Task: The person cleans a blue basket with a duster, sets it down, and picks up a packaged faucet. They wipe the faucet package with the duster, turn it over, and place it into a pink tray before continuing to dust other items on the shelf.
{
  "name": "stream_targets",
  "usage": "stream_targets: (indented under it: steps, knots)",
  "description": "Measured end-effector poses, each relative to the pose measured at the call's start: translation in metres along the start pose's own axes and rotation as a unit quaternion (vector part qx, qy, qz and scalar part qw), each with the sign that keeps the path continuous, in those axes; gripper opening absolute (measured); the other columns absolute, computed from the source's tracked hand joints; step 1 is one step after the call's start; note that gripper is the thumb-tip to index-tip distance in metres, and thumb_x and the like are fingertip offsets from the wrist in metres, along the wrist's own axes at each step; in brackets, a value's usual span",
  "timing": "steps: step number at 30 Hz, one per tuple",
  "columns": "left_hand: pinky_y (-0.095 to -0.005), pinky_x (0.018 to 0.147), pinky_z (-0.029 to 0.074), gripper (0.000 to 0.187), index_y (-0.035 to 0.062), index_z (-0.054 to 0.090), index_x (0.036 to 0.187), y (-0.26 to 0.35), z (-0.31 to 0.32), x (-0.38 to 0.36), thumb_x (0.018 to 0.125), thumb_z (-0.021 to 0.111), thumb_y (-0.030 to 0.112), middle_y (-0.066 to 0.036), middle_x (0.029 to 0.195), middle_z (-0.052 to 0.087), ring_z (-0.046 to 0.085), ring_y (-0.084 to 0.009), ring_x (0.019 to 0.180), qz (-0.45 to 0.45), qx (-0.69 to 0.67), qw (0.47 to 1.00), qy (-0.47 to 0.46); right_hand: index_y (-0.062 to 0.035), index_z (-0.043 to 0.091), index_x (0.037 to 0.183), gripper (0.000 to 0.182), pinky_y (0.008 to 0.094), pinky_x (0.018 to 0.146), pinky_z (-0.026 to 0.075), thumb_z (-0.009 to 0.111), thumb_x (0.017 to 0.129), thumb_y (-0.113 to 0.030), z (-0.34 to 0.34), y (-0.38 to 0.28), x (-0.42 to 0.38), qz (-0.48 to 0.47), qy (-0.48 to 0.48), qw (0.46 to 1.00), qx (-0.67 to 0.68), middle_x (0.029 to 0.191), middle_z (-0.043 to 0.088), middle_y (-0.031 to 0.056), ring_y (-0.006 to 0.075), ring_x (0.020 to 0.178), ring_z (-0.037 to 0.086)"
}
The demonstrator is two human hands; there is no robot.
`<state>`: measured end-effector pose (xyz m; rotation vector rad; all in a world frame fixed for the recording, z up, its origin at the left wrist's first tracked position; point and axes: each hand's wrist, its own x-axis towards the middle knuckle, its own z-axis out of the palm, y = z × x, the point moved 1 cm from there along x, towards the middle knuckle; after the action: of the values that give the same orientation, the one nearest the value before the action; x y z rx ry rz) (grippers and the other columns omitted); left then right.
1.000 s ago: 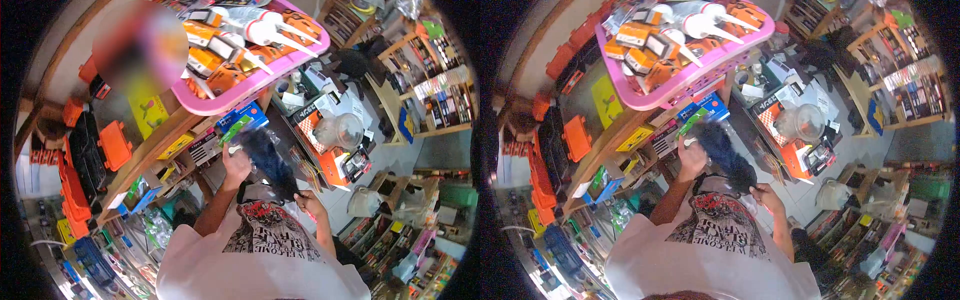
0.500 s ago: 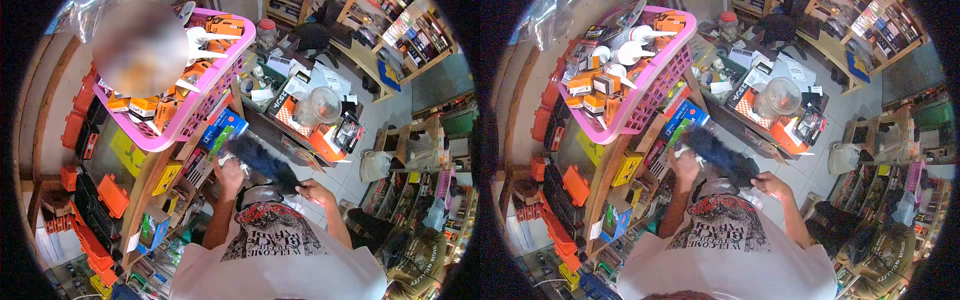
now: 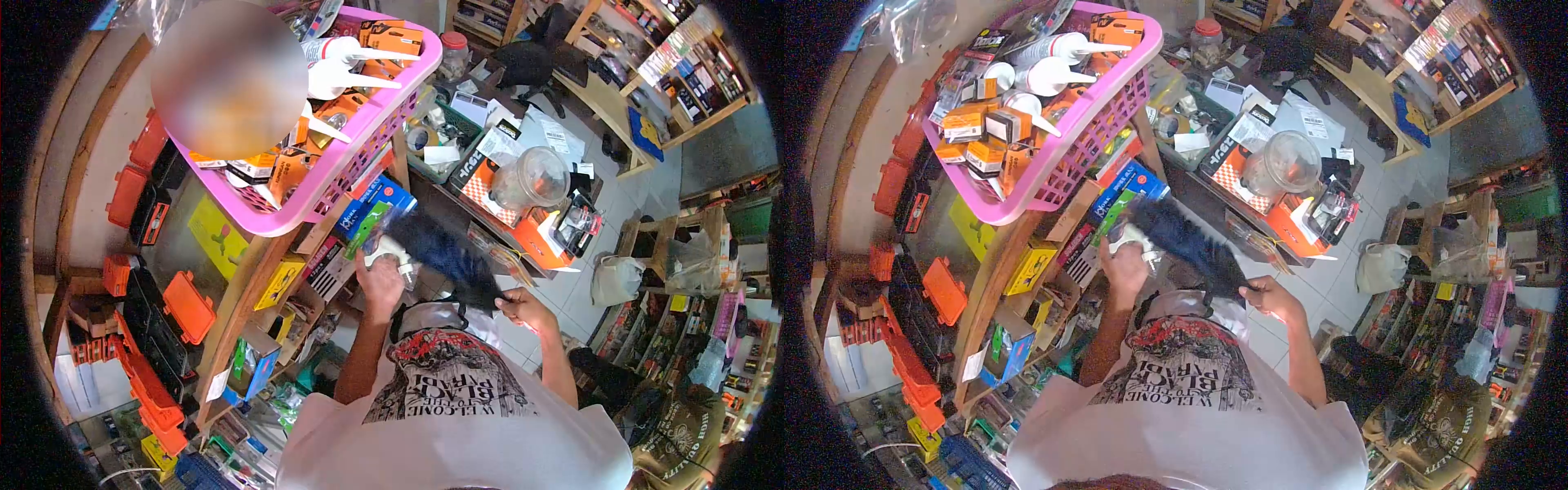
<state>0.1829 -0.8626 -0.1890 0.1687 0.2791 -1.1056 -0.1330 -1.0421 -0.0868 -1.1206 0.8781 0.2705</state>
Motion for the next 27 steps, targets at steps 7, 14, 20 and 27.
stream_targets:
  steps: [7,14,20,27]
  knots:
    - [-0.0495,0.102,0.046,0.071,0.0058,0.063,0.124,0.001,0.021,-0.004,0.092,0.046,0.067,-0.013,0.119,0.066,0.061,-0.0308,0.111,0.019,0.064,0.997,0.05,-0.0096,0.053,0.072,0.032,0.0248,0.041,0.026,0.066,0.099,-0.022,-0.009,0.001,0.002,-0.009,0.047,0.999,-0.02,0.056,0.039,-0.0072,0.0047,0.045,0.034]
    - [-0.0585,0.108,0.04,0.062,0.0085,0.061,0.128,0.001,0.043,-0.003,0.095,0.047,0.059,-0.018,0.126,0.063,0.055,-0.0366,0.127,0.001,0.091,0.993,0.075,-0.0118,0.047,0.067,0.038,0.025,0.041,0.027,0.068,0.098,-0.021,-0.021,-0.004,-0.002,-0.044,0.058,0.997,-0.007,0.055,0.04,-0.0058,0.0054,0.044,0.035]
    - [-0.0636,0.105,0.04,0.061,0.0077,0.055,0.135,0.001,0.039,-0.002,0.097,0.047,0.055,-0.015,0.134,0.058,0.053,-0.0368,0.127,0.005,0.11,0.989,0.095,-0.0122,0.046,0.066,0.039,0.0249,0.041,0.028,0.066,0.099,-0.021,-0.032,-0.008,-0.008,-0.017,0.006,0.998,-0.061,0.055,0.04,-0.0057,0.005,0.044,0.035]
    - [-0.0536,0.103,0.046,0.061,0.005,0.059,0.129,0.008,0.059,-0.009,0.099,0.045,0.056,-0.017,0.118,0.066,0.062,-0.0334,0.115,-0.065,0.119,0.99,0.03,-0.0107,0.048,0.066,0.038,0.0255,0.041,0.028,0.064,0.099,-0.021,-0.028,-0.027,-0.01,-0.093,0.089,0.992,-0.002,0.054,0.042,-0.0054,0.0054,0.044,0.038]
